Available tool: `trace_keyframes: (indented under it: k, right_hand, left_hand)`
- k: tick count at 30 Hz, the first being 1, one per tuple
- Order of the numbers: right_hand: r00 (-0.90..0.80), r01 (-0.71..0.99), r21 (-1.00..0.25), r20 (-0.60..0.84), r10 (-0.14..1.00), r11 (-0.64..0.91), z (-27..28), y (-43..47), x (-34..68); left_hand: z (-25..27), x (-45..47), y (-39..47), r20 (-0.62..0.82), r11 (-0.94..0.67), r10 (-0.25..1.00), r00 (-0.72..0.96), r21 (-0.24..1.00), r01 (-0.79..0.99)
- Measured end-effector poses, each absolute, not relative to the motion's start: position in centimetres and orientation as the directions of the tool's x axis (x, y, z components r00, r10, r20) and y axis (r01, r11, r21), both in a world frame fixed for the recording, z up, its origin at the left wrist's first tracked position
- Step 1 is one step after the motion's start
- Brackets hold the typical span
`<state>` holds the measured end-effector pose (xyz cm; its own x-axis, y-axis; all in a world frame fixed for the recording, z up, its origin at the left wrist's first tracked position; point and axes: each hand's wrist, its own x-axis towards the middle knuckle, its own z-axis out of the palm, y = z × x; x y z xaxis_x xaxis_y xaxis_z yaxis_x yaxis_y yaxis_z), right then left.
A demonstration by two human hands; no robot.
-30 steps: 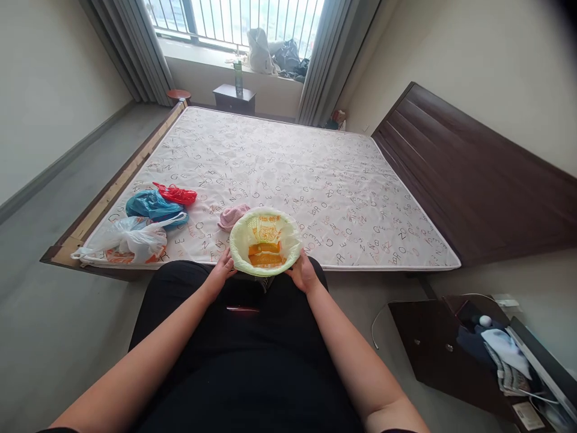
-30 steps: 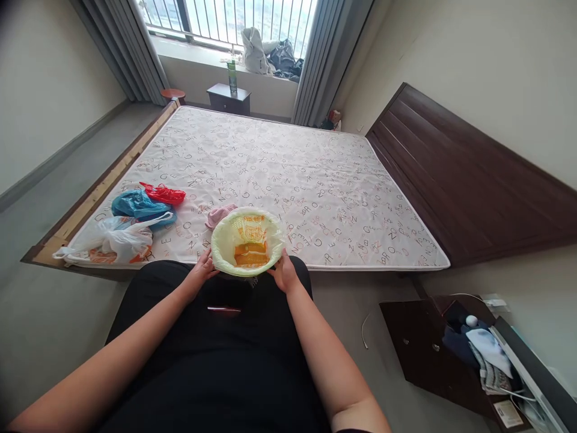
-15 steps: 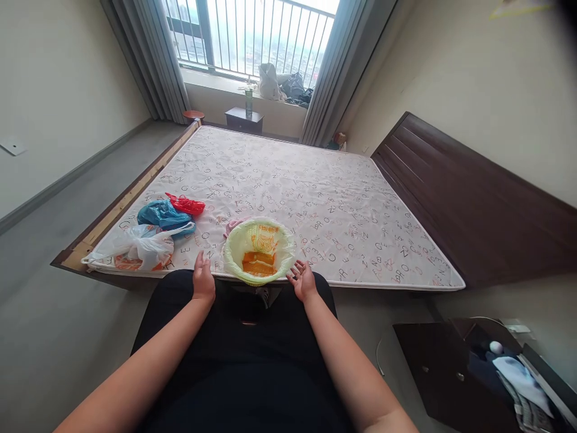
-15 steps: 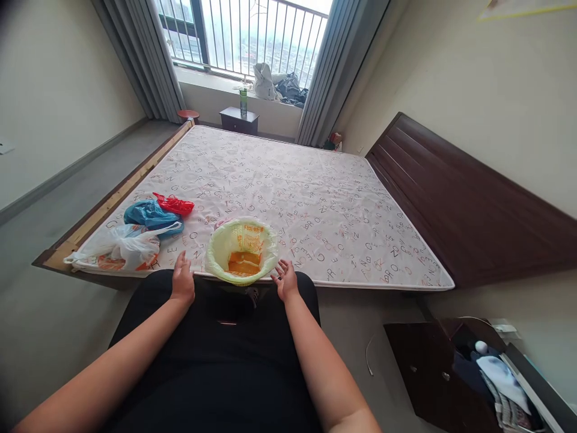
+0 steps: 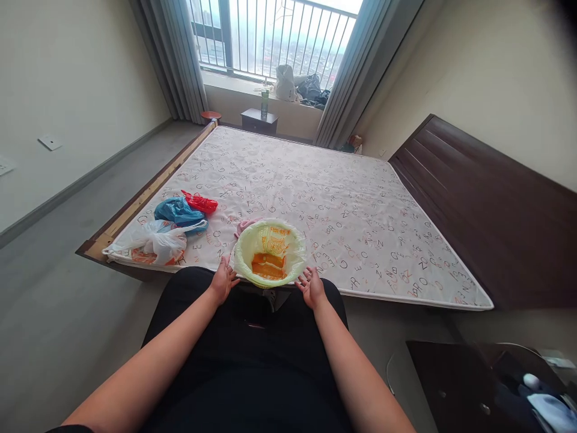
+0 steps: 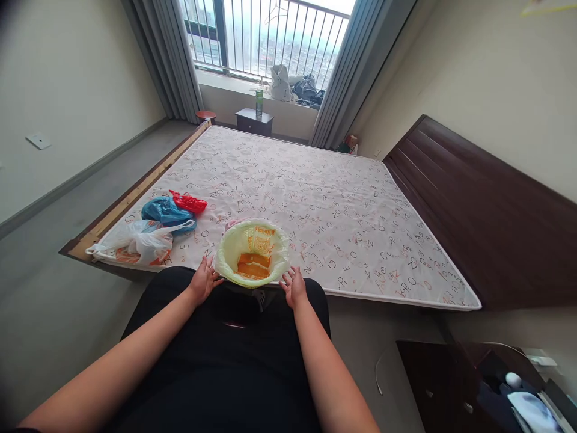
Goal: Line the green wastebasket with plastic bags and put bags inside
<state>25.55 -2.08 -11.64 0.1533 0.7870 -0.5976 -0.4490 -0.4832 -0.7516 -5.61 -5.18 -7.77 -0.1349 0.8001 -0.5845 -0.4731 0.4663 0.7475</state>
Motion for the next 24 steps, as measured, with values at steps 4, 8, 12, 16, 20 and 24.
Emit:
trace_keyframes:
  k: [4, 8, 12, 16, 20, 24]
  right_hand:
    - [0.040, -0.454, -0.724, -0.598, 0.800, -0.519, -11.0, -2.3, 25.3]
    - [0.031, -0.439, -0.742, -0.576, 0.817, -0.506, -10.9, -2.5, 24.9]
    - [0.033, -0.438, -0.746, -0.571, 0.820, -0.502, -10.9, -2.5, 24.8]
    - [0.035, -0.443, -0.741, -0.576, 0.816, -0.504, -10.7, -2.6, 24.8]
    - [0.067, -0.430, -0.780, -0.529, 0.846, -0.454, -10.5, -2.8, 24.8]
    - [0.084, -0.420, -0.798, -0.509, 0.857, -0.433, -10.0, -2.9, 24.7]
  left_hand:
    - [-7.8, -5.6, -5.2, -0.571, 0.473, 0.820, -0.046, 0.720, -0.509]
    - [-7.7, -5.5, -5.3, -0.565, 0.467, 0.824, -0.035, 0.713, -0.523]
    - [-7.7, -5.4, -5.3, -0.566, 0.465, 0.823, -0.040, 0.713, -0.524]
    - [-7.8, -5.4, -5.3, -0.567, 0.461, 0.822, -0.048, 0.712, -0.530]
    - [-7.9, -5.5, -5.4, -0.570, 0.459, 0.820, -0.050, 0.708, -0.537]
    - [-7.9, -5.4, -5.2, -0.561, 0.453, 0.827, -0.036, 0.702, -0.550]
